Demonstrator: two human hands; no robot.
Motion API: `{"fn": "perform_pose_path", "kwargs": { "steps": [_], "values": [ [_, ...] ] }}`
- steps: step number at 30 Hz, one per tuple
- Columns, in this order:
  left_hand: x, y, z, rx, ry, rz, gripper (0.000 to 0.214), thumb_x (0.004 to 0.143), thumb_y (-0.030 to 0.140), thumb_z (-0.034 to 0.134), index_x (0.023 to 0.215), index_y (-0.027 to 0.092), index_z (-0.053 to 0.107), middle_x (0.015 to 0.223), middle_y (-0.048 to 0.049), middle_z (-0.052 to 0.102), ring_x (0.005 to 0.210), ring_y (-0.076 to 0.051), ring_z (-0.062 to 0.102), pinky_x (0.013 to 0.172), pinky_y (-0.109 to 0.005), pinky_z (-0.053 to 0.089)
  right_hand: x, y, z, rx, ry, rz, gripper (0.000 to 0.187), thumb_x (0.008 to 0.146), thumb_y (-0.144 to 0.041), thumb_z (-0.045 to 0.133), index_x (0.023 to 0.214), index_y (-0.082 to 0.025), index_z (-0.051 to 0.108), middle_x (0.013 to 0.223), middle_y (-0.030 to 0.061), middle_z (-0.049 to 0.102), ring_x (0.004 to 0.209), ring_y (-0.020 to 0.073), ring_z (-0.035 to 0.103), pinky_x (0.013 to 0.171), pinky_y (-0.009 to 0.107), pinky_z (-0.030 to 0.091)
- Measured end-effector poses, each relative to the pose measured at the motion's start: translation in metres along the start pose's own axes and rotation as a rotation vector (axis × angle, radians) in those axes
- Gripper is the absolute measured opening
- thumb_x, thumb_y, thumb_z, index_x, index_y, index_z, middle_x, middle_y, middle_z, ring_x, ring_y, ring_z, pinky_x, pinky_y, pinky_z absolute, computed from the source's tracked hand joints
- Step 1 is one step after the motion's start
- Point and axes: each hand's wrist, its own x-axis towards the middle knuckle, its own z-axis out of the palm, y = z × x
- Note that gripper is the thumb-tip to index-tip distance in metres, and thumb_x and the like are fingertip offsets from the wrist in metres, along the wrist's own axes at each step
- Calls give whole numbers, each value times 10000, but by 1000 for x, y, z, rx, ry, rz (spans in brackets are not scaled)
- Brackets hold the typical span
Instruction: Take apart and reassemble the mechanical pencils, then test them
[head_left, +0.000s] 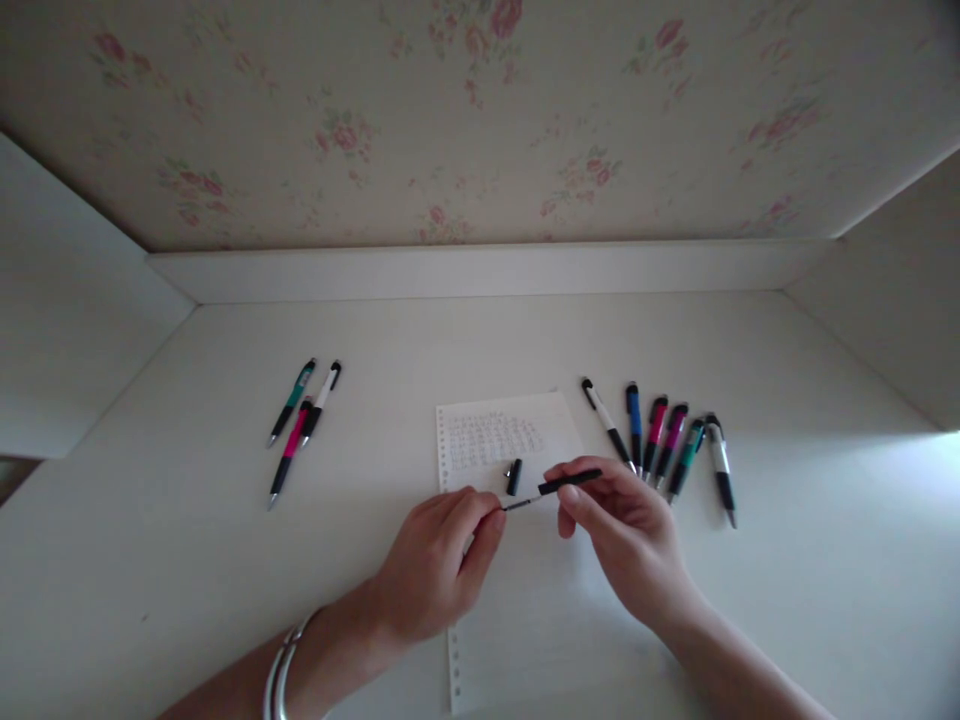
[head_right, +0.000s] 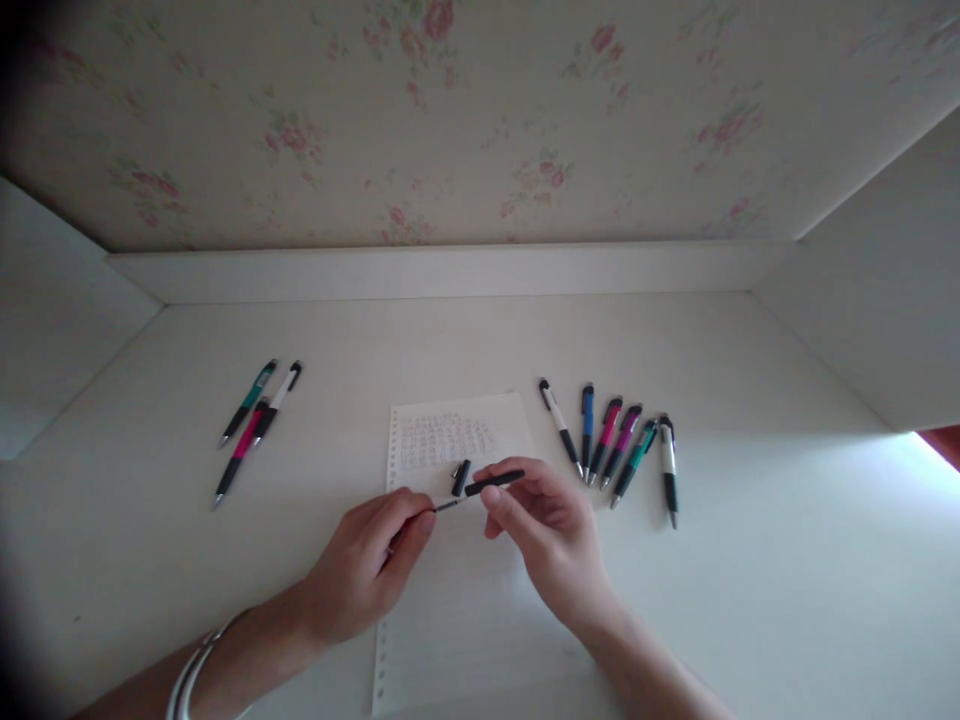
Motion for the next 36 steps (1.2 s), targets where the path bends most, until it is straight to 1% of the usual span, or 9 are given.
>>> {"fn": "perform_pose_path", "kwargs": {
  "steps": [5,8,13,16,19,22,26,29,36],
  "values": [
    [0,0,0,5,1,-4,148,1029,197,465,962,177,595,754,-21,654,644,-157,615,620,-267,483,0,6,-2,136,3,42,120,889,-284,754,998,-244,728,994,45,755,580,108,614,532,247,523],
    [0,-1,0,6,2,-6,143,1029,199,468,966,178,595,755,-22,655,641,-157,615,613,-262,479,0,6,-1,160,-18,48,116,876,-247,767,988,-251,738,972,33,750,600,102,610,539,227,522],
    [-1,-1,0,-2,-1,-3,143,1033,193,461,963,180,585,755,-20,648,645,-155,612,617,-261,474,1,3,1,156,8,35,118,856,-239,786,967,-254,748,941,24,750,598,91,599,532,204,518],
    [-2,-1,-1,7,0,-4,143,1034,197,461,959,182,583,751,-18,643,640,-155,609,613,-263,474,1,-1,3,117,-24,42,112,839,-266,800,940,-240,759,922,40,763,579,97,611,516,210,532],
    [-2,-1,0,13,-10,1,162,1046,215,451,953,188,581,749,-17,646,649,-158,622,616,-263,490,0,-2,6,18,-64,59,137,829,-303,805,934,-224,768,907,60,780,561,110,628,512,230,555],
    [-2,-3,2,21,-12,55,181,1067,273,442,995,191,586,795,-32,677,708,-171,658,664,-277,532,-1,-2,9,-76,-122,89,173,835,-338,797,956,-216,779,840,60,781,570,125,643,528,241,570],
    [-4,-5,4,22,5,103,187,1057,338,482,1053,180,581,852,-53,706,765,-189,686,703,-295,565,-2,-2,12,-125,-187,40,151,817,-350,809,892,-220,793,817,52,770,680,161,694,610,256,597],
    [-5,-5,3,8,-2,117,179,1050,335,498,1077,177,578,875,-57,709,788,-191,693,717,-295,575,-2,-2,15,-159,-196,-3,133,803,-339,821,855,-221,792,820,50,765,723,177,711,650,264,602],
    [-3,-3,2,16,-17,156,190,1060,314,468,1074,163,581,851,-64,703,753,-194,684,672,-294,577,-5,-1,15,-163,-175,43,147,786,-352,833,846,-222,798,791,43,783,675,167,704,607,248,572]
  ]
}}
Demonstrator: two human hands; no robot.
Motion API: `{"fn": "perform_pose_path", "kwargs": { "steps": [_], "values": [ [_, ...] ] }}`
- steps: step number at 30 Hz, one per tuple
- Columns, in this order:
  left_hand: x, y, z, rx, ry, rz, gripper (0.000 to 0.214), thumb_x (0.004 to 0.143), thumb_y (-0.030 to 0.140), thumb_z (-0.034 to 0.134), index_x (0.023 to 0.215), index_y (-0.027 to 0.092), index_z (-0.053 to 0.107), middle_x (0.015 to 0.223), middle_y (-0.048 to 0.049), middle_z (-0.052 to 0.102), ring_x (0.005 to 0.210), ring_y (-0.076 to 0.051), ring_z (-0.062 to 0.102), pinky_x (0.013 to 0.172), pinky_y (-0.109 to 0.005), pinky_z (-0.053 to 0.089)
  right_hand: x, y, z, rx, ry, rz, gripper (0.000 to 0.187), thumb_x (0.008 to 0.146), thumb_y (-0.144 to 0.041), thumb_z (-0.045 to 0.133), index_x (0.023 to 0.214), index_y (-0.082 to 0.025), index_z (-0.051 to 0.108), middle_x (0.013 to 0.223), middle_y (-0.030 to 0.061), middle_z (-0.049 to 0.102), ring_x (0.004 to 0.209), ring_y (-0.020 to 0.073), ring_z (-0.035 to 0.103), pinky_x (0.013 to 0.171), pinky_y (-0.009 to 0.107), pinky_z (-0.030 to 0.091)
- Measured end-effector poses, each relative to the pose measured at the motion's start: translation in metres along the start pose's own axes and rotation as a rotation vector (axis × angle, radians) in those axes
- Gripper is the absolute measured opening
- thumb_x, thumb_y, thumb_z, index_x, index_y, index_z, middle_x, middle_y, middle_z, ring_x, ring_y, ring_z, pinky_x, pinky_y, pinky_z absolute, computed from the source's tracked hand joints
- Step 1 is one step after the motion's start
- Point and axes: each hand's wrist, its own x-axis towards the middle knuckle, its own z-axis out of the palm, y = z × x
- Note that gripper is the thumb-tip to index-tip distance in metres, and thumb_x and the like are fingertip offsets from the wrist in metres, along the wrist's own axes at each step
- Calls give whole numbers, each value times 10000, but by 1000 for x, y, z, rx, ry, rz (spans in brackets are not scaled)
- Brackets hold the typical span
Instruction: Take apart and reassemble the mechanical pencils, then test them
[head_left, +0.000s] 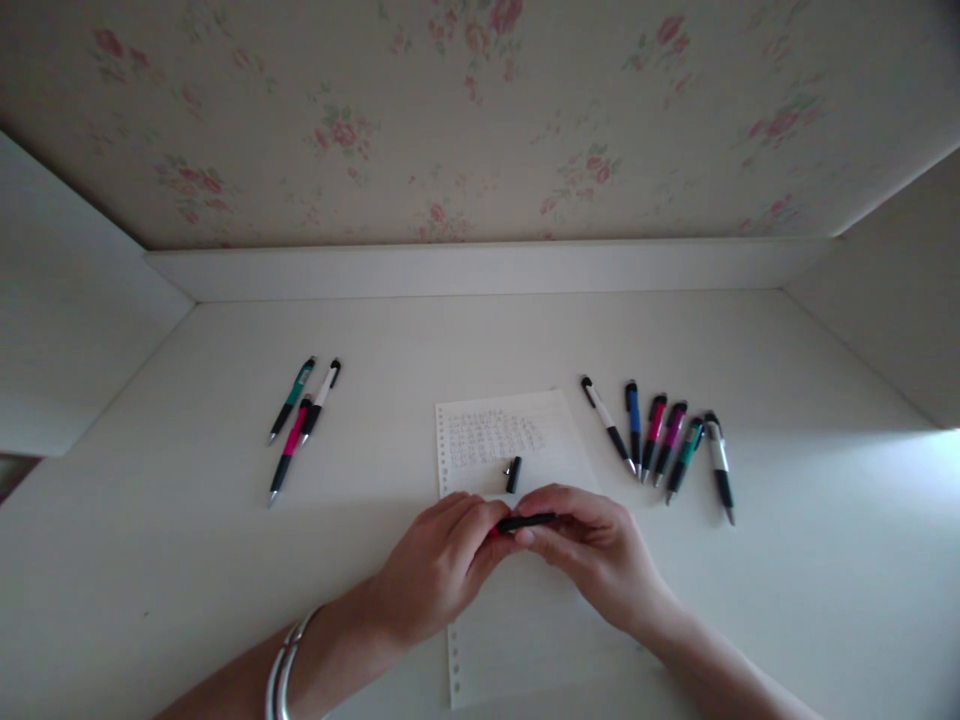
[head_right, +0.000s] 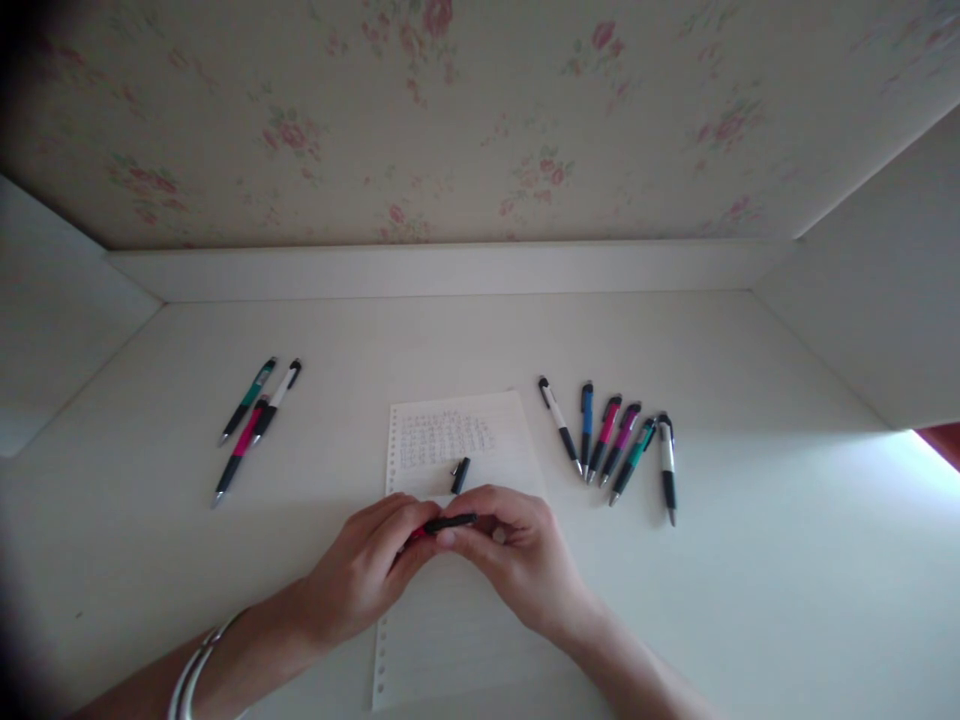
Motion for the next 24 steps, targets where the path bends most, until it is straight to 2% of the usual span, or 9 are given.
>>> {"fn": "perform_pose_path", "kwargs": {
  "steps": [7,13,18,21,24],
  "values": [
    [-1,0,2,11,10,20,175,1066,299,454,1060,167,568,836,-58,700,742,-189,686,684,-291,581,1,-1,3,6,18,65,195,758,-378,846,821,-205,784,687,20,736,538,120,603,490,219,486],
    [-1,0,2,-17,7,-1,153,1071,301,445,1095,181,537,851,-51,706,765,-186,696,693,-282,583,0,3,2,-30,3,67,228,790,-410,817,801,-201,725,735,34,699,713,177,654,627,274,535],
    [-2,0,1,-33,2,-32,127,1068,271,447,1100,185,536,880,-52,708,779,-189,695,716,-291,580,0,3,-1,-14,-28,15,313,812,-423,804,1064,-247,747,865,44,711,723,173,650,613,281,519],
    [-2,1,1,-59,-4,-67,109,1064,252,451,1081,192,540,898,-52,712,801,-190,700,731,-290,579,0,0,-2,-76,-63,-49,185,883,-396,738,986,-248,780,881,55,715,774,178,655,645,283,508],
    [-3,1,1,-54,-37,-64,112,1059,214,437,1051,194,547,871,-48,700,780,-192,689,717,-296,576,1,-2,-2,-106,-49,-72,174,893,-396,728,912,-230,778,813,43,707,727,167,639,618,273,483]
  ]
}}
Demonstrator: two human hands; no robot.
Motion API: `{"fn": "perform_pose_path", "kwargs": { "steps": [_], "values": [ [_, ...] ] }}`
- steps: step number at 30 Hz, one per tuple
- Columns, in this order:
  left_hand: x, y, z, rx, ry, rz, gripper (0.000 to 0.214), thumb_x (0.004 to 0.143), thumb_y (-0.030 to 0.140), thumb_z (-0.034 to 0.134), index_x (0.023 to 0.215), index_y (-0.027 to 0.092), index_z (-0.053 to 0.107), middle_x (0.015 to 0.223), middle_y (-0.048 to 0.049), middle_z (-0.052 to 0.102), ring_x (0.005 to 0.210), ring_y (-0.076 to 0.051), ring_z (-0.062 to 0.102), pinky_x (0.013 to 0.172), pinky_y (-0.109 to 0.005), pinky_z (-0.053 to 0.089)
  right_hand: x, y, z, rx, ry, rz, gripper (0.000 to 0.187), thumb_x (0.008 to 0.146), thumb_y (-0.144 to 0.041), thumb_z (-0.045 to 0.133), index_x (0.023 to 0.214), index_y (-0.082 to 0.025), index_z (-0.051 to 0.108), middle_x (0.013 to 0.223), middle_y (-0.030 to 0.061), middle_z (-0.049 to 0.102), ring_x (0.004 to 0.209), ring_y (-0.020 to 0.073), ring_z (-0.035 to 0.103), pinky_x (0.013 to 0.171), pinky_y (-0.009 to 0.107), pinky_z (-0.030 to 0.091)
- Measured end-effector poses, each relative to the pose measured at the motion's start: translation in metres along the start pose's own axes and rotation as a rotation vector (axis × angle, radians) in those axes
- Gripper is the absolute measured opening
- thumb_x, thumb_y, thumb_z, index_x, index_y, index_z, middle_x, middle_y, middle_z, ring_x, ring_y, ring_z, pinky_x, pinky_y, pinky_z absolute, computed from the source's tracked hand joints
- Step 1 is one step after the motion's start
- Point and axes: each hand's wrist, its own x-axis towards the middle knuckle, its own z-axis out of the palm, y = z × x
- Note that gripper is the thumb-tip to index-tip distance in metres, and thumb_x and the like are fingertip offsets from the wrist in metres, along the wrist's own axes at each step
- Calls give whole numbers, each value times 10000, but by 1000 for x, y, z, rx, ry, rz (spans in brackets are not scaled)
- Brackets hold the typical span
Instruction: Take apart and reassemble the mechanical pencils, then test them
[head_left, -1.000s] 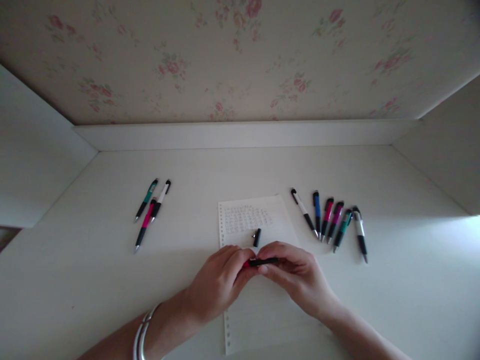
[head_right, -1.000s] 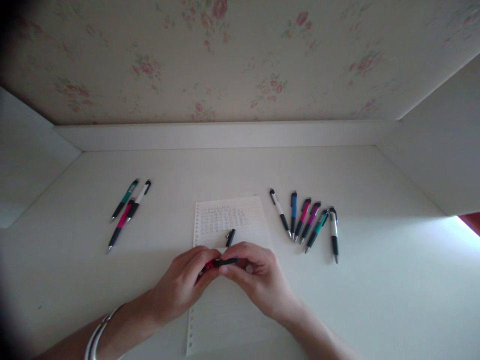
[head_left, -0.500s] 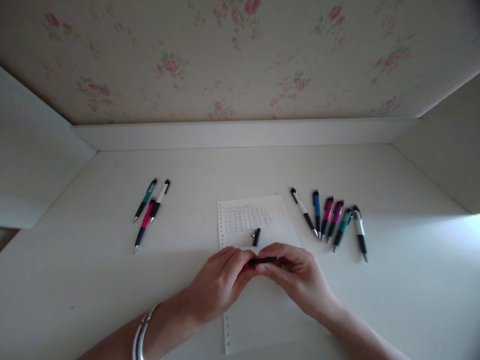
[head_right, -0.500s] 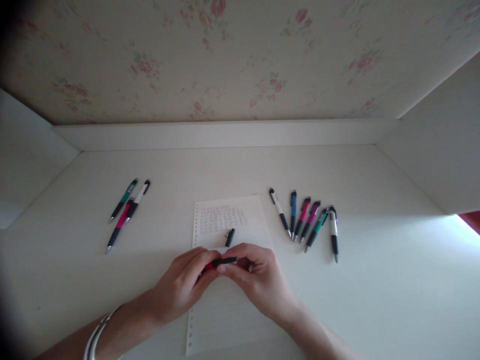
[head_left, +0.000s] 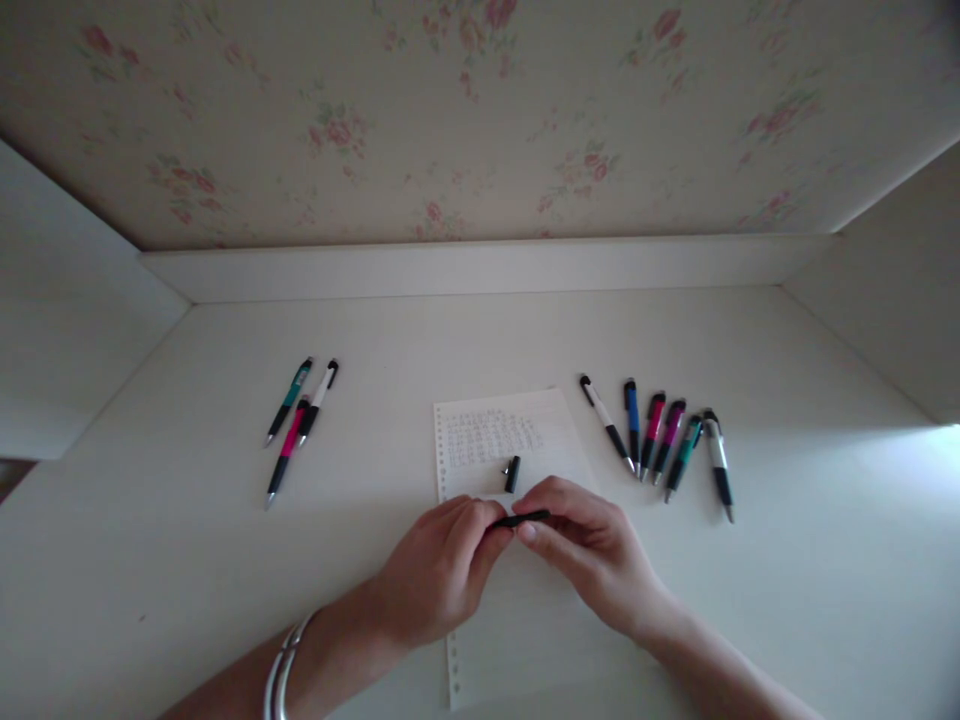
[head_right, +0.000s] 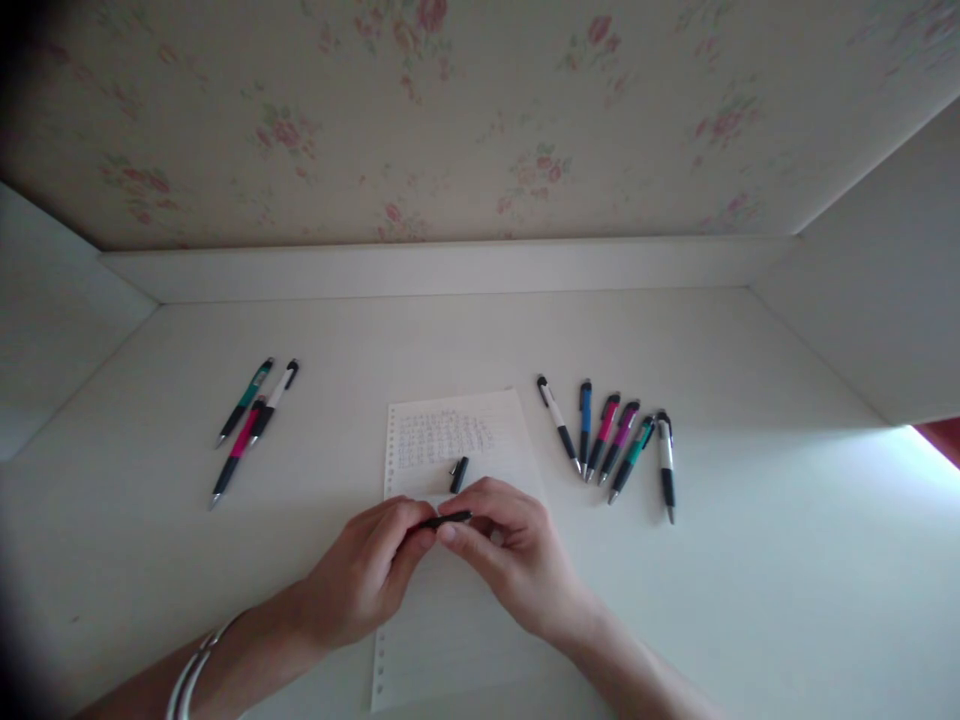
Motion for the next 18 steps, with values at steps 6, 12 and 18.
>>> {"fn": "perform_pose_path", "kwargs": {
  "steps": [6,12,18],
  "values": [
    [0,1,2,50,-18,40,119,1058,217,429,1100,178,534,889,-69,706,780,-206,687,729,-333,582,-1,2,3,-74,40,43,310,867,-455,739,743,-176,688,688,20,635,627,150,581,551,265,431],
    [1,2,1,61,-30,28,118,1061,261,437,1057,180,523,825,-57,691,729,-209,686,675,-328,583,-1,1,3,-65,3,69,275,869,-448,741,802,-182,714,730,30,668,657,160,609,582,271,467],
    [2,2,0,37,-77,45,155,1054,166,376,1053,182,531,909,-88,702,841,-231,700,778,-372,596,0,-2,1,-16,-26,-43,188,916,-365,707,1033,-232,770,879,53,716,758,171,665,647,275,516]
  ]
}}
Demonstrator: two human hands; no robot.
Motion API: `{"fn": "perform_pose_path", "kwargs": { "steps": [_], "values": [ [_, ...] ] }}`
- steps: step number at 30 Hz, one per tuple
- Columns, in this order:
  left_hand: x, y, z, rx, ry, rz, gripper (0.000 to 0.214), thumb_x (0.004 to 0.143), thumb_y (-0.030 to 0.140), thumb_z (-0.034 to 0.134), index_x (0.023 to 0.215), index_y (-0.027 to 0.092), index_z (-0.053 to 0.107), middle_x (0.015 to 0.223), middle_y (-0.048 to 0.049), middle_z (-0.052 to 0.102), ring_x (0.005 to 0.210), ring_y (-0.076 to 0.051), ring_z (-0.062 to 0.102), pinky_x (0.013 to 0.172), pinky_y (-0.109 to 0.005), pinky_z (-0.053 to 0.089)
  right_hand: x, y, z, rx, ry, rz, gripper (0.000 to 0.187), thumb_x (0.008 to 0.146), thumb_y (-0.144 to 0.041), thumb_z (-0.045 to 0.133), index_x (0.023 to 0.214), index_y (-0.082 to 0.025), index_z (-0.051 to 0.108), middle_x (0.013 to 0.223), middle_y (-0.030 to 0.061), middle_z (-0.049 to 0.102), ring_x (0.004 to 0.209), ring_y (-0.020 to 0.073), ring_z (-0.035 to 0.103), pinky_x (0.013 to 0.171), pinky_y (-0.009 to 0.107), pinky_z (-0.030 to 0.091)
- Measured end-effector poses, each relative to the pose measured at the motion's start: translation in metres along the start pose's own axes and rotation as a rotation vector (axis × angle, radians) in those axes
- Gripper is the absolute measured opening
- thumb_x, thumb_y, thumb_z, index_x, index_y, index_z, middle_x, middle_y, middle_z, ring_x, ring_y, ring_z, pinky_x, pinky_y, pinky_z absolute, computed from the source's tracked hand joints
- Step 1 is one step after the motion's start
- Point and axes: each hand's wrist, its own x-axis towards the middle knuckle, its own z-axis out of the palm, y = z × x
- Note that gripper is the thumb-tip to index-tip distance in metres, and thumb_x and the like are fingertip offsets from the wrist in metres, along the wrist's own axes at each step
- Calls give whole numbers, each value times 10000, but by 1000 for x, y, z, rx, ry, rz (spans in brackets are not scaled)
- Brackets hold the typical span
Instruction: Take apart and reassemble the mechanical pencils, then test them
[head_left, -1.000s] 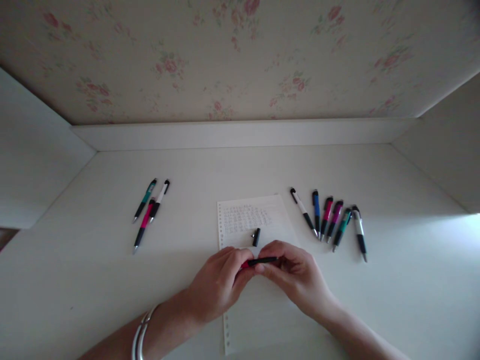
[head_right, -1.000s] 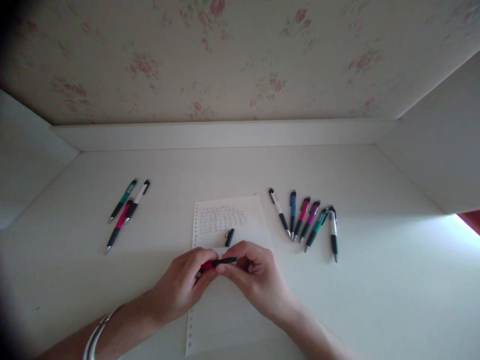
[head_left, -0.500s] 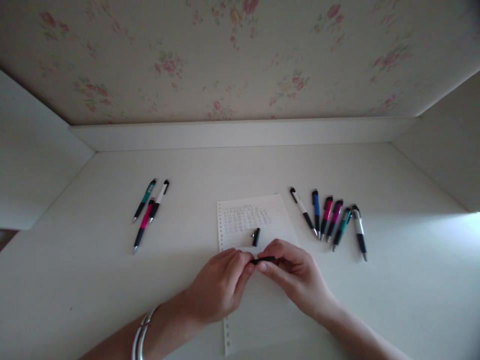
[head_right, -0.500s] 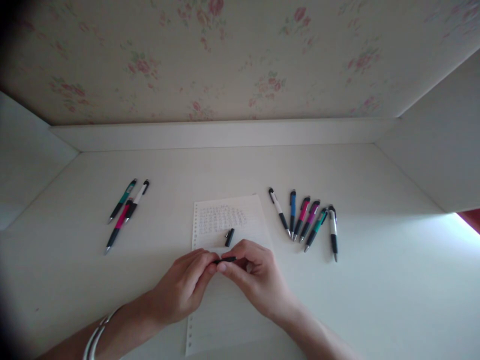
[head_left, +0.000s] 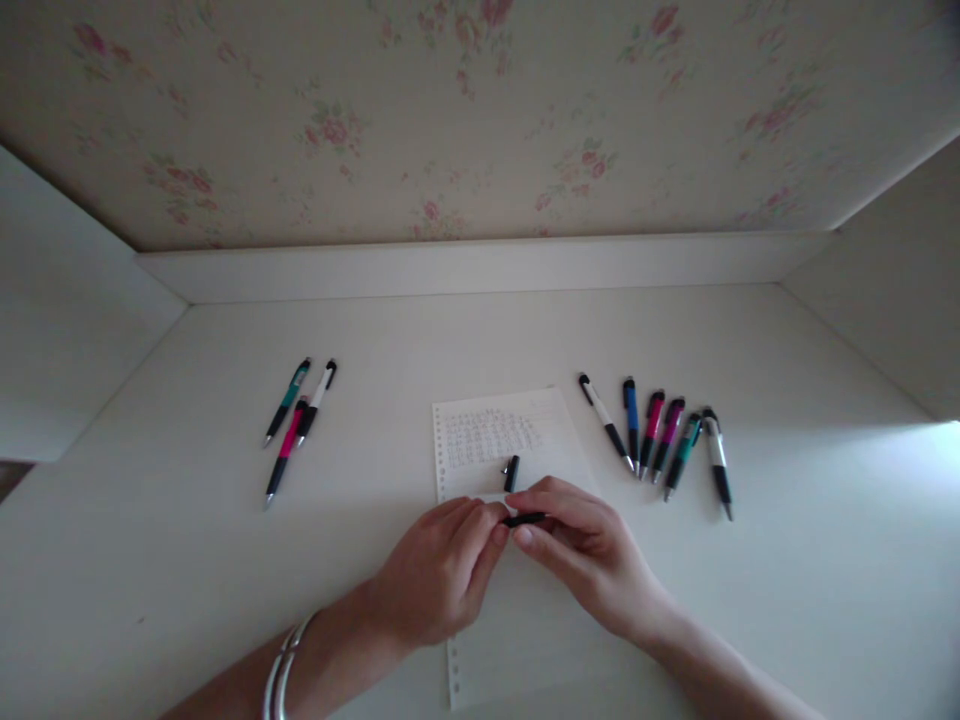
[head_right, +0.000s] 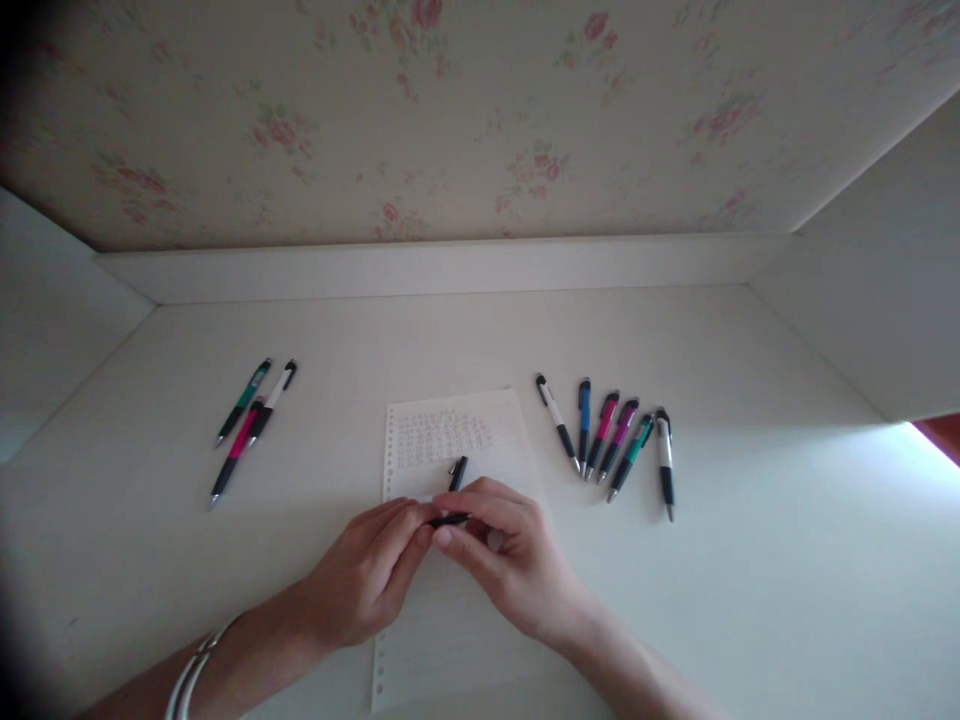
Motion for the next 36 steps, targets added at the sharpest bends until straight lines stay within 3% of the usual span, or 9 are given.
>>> {"fn": "perform_pose_path", "kwargs": {
  "steps": [5,8,14,19,21,27,33,36],
  "values": [
    [0,1,2,38,47,-12,128,1055,281,453,1085,172,513,859,-72,706,753,-223,697,701,-354,598,0,2,0,-56,18,24,210,886,-402,740,858,-197,775,747,43,712,665,160,644,591,268,483],
    [0,1,2,47,37,-4,159,1072,271,404,1015,184,524,820,-60,701,733,-219,699,690,-349,598,0,2,1,-82,29,50,260,864,-442,755,815,-187,771,707,38,690,641,159,623,572,269,470],
    [-1,-1,1,37,38,7,209,1061,173,351,980,184,543,827,-64,698,765,-220,706,729,-354,599,0,1,0,-4,7,32,245,887,-424,733,1005,-213,773,868,62,721,736,174,660,623,278,514],
    [-1,1,1,9,56,-18,140,1047,267,470,1137,168,512,870,-67,710,751,-205,705,690,-317,590,1,-1,0,-24,23,82,279,884,-447,726,808,-180,747,742,51,706,682,175,654,605,284,506],
    [-1,1,1,13,58,-24,137,1049,289,477,1108,170,511,825,-52,699,714,-201,698,667,-310,584,1,0,0,-42,27,117,306,880,-466,725,775,-178,728,719,45,693,665,173,644,588,280,497],
    [0,-1,0,7,9,-22,208,1059,183,371,924,190,529,793,-52,677,729,-207,690,699,-332,582,0,0,-1,-27,-9,55,253,903,-423,712,1038,-214,764,881,64,707,764,183,667,634,283,518],
    [-1,1,1,5,32,-23,118,1054,279,462,1086,175,507,844,-58,702,743,-203,699,686,-310,577,1,2,0,-58,22,28,244,894,-423,728,836,-192,778,746,46,689,684,166,644,609,277,493],
    [0,1,1,17,30,-20,159,1073,274,402,981,194,505,772,-36,676,680,-193,679,648,-301,566,1,2,0,-57,30,30,270,856,-462,760,850,-192,775,750,43,678,675,164,630,582,273,484]
  ]
}}
